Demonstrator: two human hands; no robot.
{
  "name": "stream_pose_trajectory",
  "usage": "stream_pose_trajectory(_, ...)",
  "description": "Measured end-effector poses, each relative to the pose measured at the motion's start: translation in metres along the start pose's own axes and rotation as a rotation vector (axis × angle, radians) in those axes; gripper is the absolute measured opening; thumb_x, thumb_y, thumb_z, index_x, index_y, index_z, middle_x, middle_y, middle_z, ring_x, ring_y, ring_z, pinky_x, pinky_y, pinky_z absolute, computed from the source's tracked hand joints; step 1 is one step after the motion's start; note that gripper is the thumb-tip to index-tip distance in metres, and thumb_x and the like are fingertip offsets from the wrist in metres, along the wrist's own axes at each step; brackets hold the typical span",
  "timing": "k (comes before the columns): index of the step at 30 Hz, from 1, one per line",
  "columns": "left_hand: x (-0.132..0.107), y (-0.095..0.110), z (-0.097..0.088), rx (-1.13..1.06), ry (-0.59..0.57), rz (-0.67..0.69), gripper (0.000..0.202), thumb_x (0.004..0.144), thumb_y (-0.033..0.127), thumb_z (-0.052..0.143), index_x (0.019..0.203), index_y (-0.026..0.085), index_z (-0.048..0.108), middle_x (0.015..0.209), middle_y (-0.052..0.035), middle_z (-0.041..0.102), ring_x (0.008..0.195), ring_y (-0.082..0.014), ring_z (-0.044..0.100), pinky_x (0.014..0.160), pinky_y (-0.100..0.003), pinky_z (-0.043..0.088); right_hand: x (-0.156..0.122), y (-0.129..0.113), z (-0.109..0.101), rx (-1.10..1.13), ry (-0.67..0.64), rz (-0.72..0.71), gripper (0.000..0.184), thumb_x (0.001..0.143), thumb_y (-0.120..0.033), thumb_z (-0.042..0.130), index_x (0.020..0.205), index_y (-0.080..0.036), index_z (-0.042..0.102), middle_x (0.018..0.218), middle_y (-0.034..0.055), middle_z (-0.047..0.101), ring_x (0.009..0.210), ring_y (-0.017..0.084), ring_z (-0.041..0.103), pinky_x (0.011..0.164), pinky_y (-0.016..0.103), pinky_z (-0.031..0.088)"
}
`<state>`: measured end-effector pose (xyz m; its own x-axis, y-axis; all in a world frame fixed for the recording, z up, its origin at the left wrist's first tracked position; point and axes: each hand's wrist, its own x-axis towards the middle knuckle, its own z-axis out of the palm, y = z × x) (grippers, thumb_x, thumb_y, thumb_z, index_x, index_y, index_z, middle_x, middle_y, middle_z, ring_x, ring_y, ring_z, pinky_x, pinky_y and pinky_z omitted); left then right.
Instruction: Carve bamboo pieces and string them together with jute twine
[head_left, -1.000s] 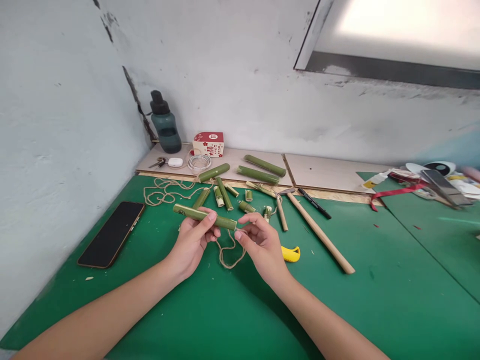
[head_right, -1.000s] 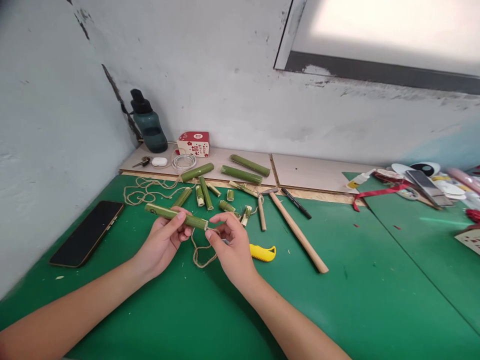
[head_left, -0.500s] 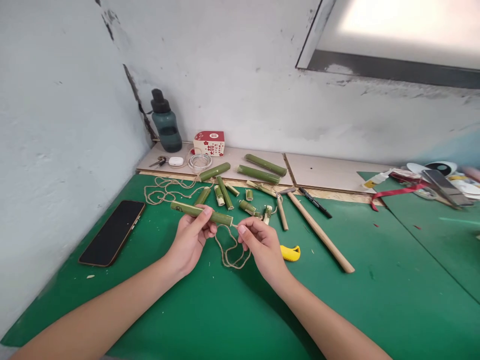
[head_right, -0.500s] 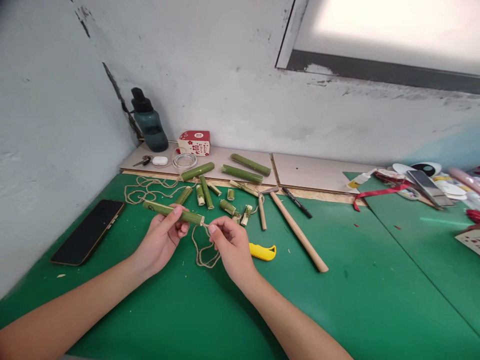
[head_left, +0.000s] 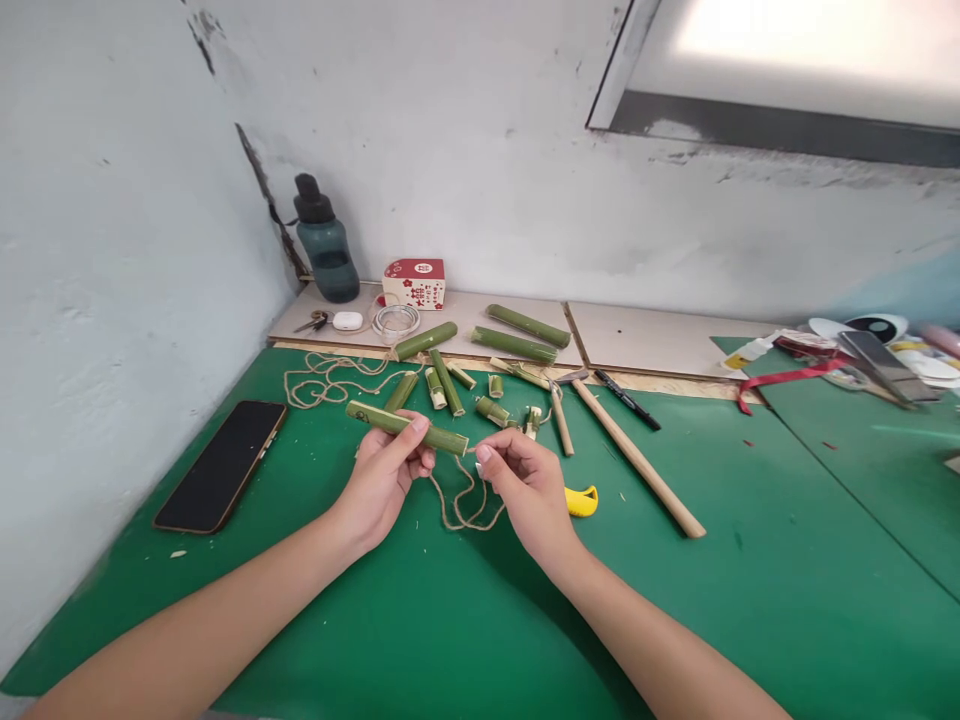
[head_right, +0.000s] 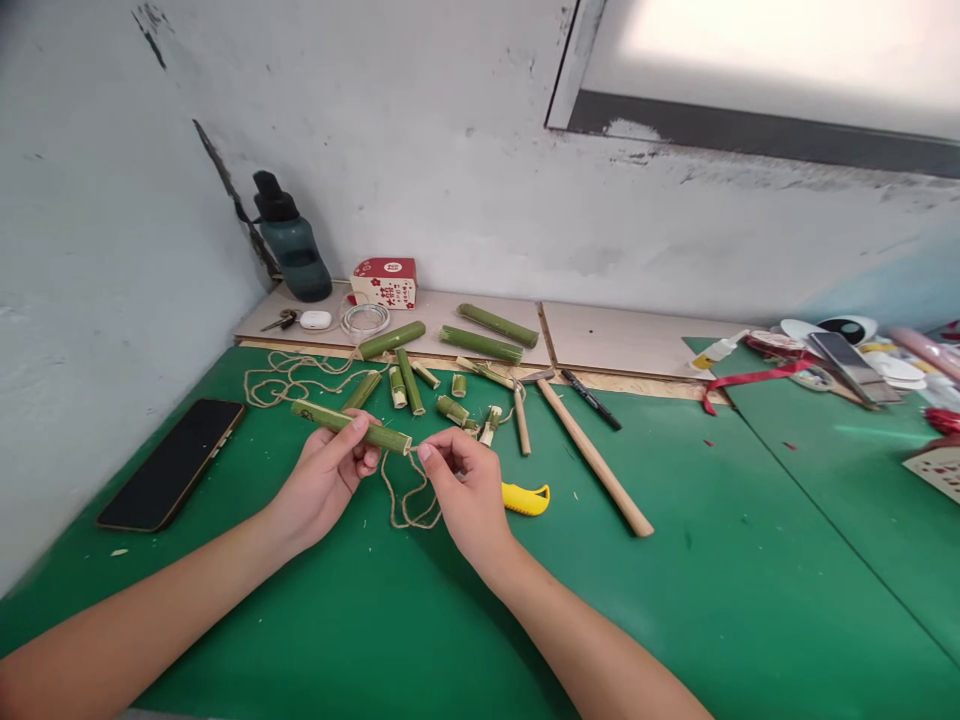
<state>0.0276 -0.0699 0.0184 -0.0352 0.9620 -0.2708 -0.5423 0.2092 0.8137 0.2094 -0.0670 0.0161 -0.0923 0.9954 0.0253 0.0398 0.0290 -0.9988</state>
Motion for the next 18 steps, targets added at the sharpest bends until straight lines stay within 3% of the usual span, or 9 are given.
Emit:
stream_pose_trajectory(12, -0.0018, -0.0026, 0.0015, 0.031, -0.001, 0.006, 0.043, 0.077, 0.047, 0.091, 0.093, 0.017, 0.065, 0.066, 0.0036, 0.059, 0.060, -0.0084, 0.056, 0.054, -0.017, 0.046, -0.0030, -0.0007, 0.0046, -0.024, -0.023, 0.008, 0.017, 0.084, -0.036, 0.074, 0.080, -0.021, 0.068, 0.069, -0.0011, 0.061, 0.060, 0.013, 0.054, 0.057, 0.028, 0.043)
stream_pose_trajectory(18, -0.0001, -0.0005, -0.0018, -0.006, 0.008, 0.049, 0.036, 0.081, 0.044, 0.089, 0.092, 0.017, 0.067, 0.069, 0.0034, 0.058, 0.061, -0.0078, 0.056, 0.054, -0.017, 0.047, -0.0029, -0.0013, 0.0025, -0.009, -0.064, 0.031, 0.024, 0.086, -0.039, 0.076, 0.101, -0.023, 0.066, 0.083, 0.0022, 0.069, 0.072, 0.017, 0.063, 0.065, 0.030, 0.050)
